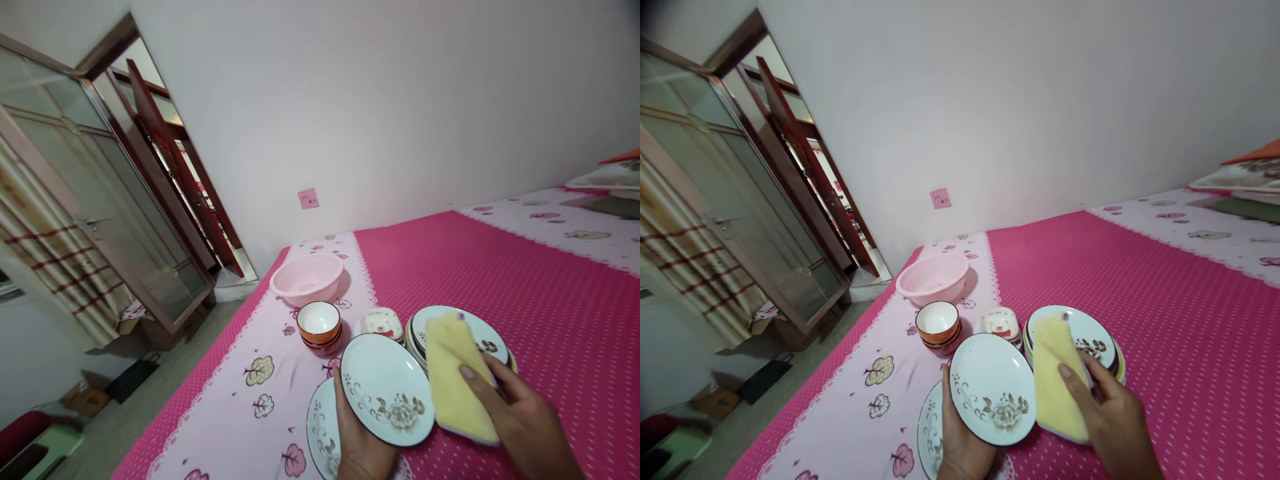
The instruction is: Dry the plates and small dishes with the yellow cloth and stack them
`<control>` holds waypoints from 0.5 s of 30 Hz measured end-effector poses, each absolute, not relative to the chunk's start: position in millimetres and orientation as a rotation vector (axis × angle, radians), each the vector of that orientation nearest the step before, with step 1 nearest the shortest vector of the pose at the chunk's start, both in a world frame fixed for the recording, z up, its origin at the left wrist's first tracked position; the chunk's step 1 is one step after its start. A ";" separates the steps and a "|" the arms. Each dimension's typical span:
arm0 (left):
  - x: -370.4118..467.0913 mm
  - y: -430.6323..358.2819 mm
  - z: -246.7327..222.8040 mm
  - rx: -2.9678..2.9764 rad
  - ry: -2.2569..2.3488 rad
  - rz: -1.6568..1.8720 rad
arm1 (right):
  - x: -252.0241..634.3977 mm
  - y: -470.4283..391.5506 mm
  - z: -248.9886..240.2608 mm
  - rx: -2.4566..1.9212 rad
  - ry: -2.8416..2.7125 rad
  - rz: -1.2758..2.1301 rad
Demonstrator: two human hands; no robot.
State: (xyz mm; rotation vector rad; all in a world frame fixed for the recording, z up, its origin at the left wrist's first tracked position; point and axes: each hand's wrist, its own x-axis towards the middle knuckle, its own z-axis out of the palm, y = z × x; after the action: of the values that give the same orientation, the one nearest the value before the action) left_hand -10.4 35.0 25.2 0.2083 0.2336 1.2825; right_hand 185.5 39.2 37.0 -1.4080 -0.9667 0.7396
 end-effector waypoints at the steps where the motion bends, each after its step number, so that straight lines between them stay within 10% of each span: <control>1: -7.4 34.2 27.3 0.224 0.227 1.264 | 182.6 37.8 38.3 -1.428 -1.068 0.593; 15: 8.3 30.5 22.0 0.177 0.195 1.220 | 156.2 35.8 -3.7 -1.096 -1.967 0.244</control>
State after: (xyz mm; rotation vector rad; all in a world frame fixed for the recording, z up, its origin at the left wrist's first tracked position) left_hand 8.3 30.5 22.0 0.1771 0.1948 1.2204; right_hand 156.2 35.8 -3.7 -1.0964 -1.9665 0.2445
